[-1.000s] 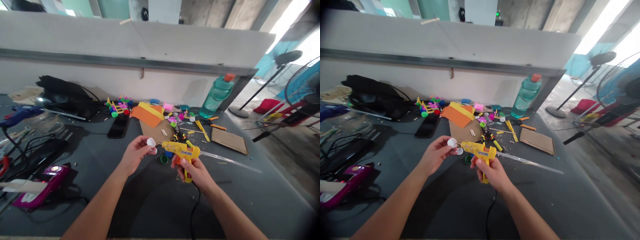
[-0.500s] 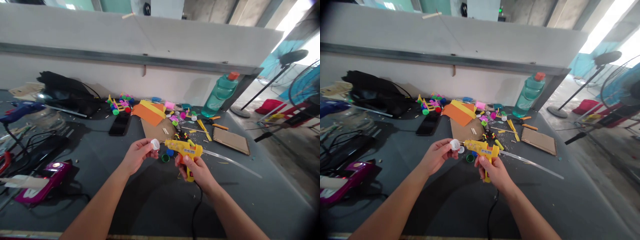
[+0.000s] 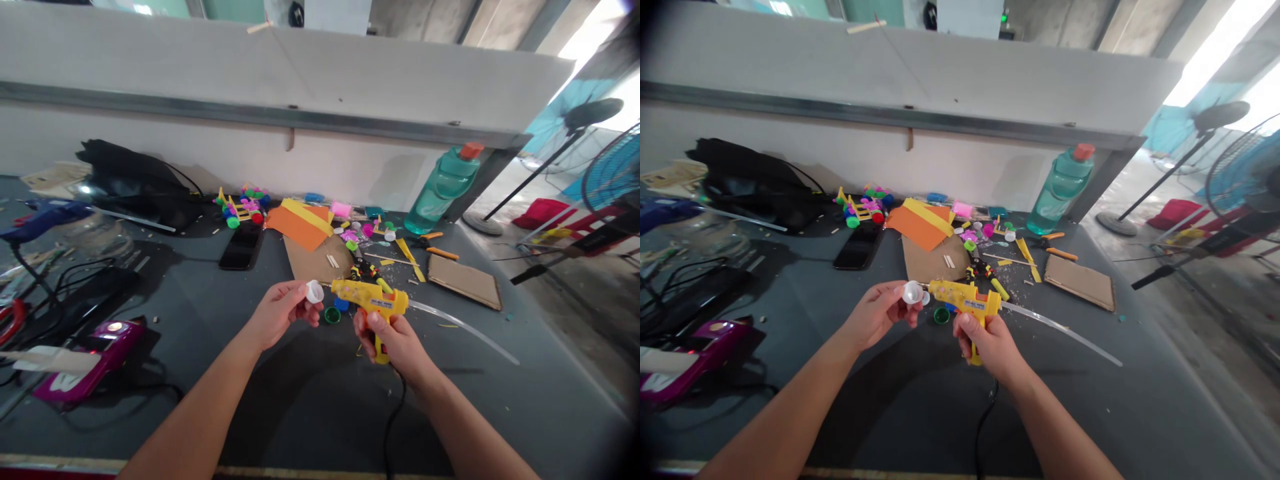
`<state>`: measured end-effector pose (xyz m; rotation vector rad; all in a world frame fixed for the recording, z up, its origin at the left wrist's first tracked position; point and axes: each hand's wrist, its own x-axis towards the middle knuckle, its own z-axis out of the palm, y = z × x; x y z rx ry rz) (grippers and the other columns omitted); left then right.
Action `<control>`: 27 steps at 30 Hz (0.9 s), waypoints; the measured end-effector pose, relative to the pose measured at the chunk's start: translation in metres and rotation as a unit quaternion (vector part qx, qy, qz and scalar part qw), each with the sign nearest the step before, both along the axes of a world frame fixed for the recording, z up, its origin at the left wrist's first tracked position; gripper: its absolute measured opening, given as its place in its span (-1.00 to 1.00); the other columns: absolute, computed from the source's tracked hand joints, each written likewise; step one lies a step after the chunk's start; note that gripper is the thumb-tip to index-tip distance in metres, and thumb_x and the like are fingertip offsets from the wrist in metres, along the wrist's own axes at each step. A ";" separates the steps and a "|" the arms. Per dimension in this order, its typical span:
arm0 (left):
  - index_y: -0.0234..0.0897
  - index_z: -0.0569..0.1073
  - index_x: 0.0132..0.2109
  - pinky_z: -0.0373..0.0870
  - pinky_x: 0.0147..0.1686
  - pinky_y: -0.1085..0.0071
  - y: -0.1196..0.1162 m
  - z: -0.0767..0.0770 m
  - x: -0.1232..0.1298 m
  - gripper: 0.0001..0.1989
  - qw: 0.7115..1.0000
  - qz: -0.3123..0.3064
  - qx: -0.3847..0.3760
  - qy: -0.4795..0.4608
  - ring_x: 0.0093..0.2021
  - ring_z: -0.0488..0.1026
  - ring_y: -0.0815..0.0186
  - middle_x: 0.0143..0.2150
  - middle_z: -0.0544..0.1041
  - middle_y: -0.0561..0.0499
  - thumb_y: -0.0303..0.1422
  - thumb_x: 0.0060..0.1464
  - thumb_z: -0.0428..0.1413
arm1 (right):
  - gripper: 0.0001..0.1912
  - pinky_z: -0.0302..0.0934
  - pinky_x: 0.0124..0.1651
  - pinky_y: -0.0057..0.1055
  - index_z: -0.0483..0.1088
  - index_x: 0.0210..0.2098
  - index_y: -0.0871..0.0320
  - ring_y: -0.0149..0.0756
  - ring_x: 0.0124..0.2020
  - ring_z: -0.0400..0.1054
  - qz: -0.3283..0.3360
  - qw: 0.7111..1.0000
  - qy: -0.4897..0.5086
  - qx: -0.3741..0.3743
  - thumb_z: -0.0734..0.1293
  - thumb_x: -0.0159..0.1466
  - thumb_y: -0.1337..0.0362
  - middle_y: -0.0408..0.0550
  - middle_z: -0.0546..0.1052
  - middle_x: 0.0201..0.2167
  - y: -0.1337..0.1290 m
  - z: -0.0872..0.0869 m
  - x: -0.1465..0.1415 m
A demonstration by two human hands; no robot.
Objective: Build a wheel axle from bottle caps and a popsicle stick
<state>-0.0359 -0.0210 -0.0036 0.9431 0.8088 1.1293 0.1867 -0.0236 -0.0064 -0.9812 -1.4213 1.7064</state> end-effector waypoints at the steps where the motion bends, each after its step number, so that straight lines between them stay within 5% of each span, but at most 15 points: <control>1: -0.41 0.52 -0.30 0.43 -0.46 0.42 0.000 0.000 0.000 -0.69 1.000 -0.001 -0.002 0.001 -0.51 0.42 0.40 -0.42 0.50 -0.06 -0.20 0.15 0.09 | -0.49 0.01 -0.63 -0.51 0.30 -0.50 0.17 -0.49 -0.74 0.11 -0.001 1.000 0.001 0.000 0.24 0.18 -0.18 -0.23 0.29 -0.74 0.000 0.000 0.000; 27: -0.37 0.50 -0.29 0.32 -0.53 0.48 0.000 0.007 -0.003 -0.73 0.999 0.023 0.002 0.030 -0.48 0.39 0.40 -0.39 0.50 -0.06 -0.20 0.08 0.14 | -0.48 0.06 -0.66 -0.52 0.25 -0.57 0.16 -0.49 -0.74 0.12 -0.020 0.999 -0.016 -0.022 0.28 0.12 -0.20 -0.23 0.26 -0.76 0.000 0.005 -0.001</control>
